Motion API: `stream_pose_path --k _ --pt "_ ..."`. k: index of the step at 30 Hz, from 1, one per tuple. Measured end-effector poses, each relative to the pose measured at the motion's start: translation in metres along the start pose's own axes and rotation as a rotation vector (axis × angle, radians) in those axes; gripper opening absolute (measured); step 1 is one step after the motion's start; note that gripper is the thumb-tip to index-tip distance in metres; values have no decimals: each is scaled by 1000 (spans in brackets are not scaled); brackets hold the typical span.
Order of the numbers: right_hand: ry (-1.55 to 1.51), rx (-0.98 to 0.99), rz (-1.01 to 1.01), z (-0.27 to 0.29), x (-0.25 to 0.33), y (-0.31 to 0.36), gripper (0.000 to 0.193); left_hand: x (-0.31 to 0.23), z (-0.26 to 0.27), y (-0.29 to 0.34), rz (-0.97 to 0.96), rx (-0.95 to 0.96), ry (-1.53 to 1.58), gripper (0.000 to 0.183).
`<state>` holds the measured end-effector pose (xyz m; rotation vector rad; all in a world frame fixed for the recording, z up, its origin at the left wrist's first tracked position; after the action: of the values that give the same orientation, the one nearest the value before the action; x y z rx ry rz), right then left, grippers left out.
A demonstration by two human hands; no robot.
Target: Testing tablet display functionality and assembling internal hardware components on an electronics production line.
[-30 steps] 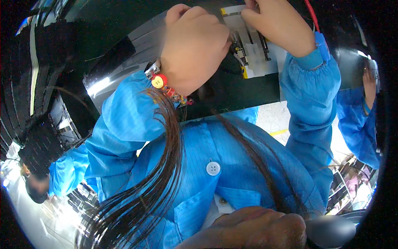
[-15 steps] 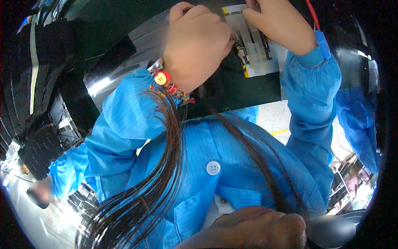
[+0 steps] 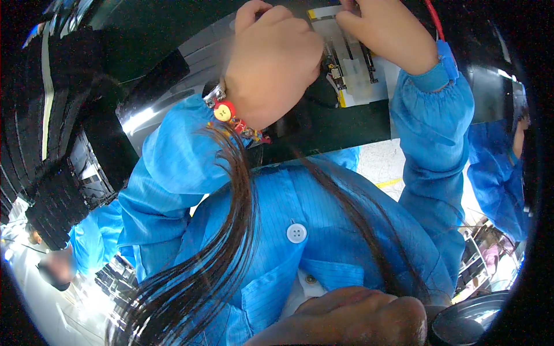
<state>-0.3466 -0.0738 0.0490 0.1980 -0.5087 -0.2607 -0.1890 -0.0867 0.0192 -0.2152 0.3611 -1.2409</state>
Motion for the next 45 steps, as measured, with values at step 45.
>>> stream_pose_path --k 45 --pt "47 -2 29 -3 -14 -1 20 2 -9 -5 -158 57 50 8"
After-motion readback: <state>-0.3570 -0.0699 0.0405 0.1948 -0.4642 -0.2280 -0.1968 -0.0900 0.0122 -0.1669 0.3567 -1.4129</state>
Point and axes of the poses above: each hand's wrist, its own y-axis away from the middle knuckle, its own z-axis out of the back of the hand, x = y × z, the point moved 2 cm from there along -y, towards the middle knuckle, and after that the axes turned 10 degrees about -z, right-handed, at the moved point
